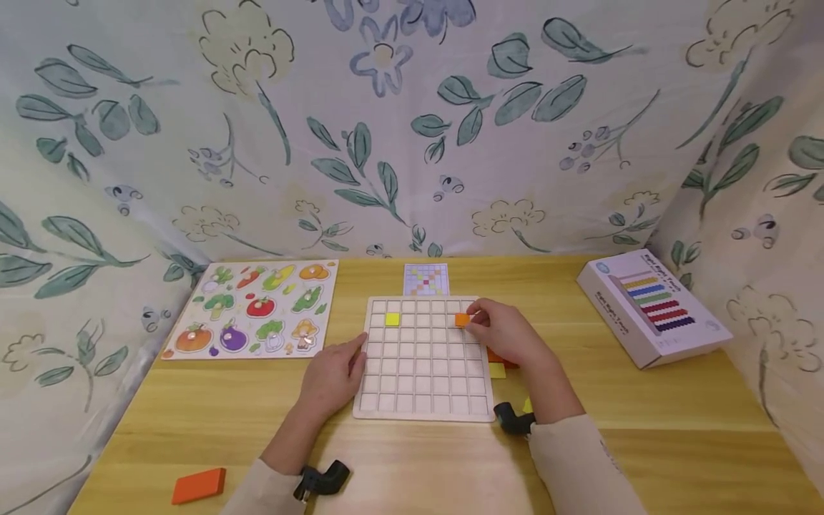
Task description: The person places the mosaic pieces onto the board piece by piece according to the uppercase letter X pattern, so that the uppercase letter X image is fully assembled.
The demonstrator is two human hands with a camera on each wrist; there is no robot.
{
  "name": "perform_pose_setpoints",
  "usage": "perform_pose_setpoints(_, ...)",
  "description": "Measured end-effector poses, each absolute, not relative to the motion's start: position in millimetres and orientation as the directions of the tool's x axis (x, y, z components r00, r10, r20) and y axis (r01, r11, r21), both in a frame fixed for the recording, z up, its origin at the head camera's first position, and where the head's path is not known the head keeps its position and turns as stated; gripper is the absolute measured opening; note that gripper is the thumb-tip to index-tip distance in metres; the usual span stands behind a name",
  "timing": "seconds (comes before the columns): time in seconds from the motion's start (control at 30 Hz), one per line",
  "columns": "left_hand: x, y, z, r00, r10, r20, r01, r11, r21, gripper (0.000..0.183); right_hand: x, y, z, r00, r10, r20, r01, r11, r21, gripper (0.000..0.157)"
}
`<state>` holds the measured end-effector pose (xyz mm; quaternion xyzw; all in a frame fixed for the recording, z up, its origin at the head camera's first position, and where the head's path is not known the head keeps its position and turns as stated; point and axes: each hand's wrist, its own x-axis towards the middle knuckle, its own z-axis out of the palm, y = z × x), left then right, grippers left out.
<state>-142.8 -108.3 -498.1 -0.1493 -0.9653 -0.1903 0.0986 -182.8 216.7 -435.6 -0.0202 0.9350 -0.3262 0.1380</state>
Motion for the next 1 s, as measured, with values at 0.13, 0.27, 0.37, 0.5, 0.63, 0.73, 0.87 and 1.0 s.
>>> perform_pose_setpoints(0.13, -144, -109, -497, -0.938, 0.242, 0.249, 0.319, 0.886, 0.336, 0.040, -194, 206, -440, -0.957, -0.138, -0.253, 0.041, 0.804, -0.593, 0.029)
perform_pose_setpoints(0.27, -145, -108, -498, -0.937, 0.249, 0.247, 0.323, 0.885, 0.336, 0.040, -200, 201, -441, -0.955, -0.119, -0.271, 0.054, 0.831, -0.554, 0.029)
perform_pose_setpoints(0.37, -144, -108, -498, -0.935, 0.251, 0.249, 0.328, 0.881, 0.340, 0.040, -202, 200, -444, -0.956, -0.109, -0.271, 0.053, 0.849, -0.525, 0.029)
perform_pose_setpoints(0.5, -143, -107, -498, -0.937, 0.251, 0.244, 0.326, 0.880, 0.347, 0.040, -204, 198, -449, -0.955, -0.095, -0.282, 0.063, 0.862, -0.503, 0.029)
perform_pose_setpoints(0.63, -142, -106, -497, -0.939, 0.247, 0.237, 0.320, 0.881, 0.349, 0.040, -203, 196, -448, -0.954, -0.085, -0.288, 0.072, 0.866, -0.494, 0.029)
perform_pose_setpoints(0.73, -140, -107, -497, -0.940, 0.244, 0.237, 0.317, 0.883, 0.347, 0.039, -202, 195, -448, -0.953, -0.081, -0.290, 0.078, 0.865, -0.496, 0.029)
perform_pose_setpoints(0.87, -140, -107, -496, -0.939, 0.245, 0.240, 0.320, 0.877, 0.359, 0.039, -202, 194, -448, -0.954, -0.072, -0.290, 0.089, 0.857, -0.507, 0.029)
perform_pose_setpoints(1.0, -141, -108, -496, -0.939, 0.248, 0.238, 0.322, 0.877, 0.356, 0.039, -202, 195, -449, -0.955, -0.072, -0.288, 0.094, 0.847, -0.523, 0.031)
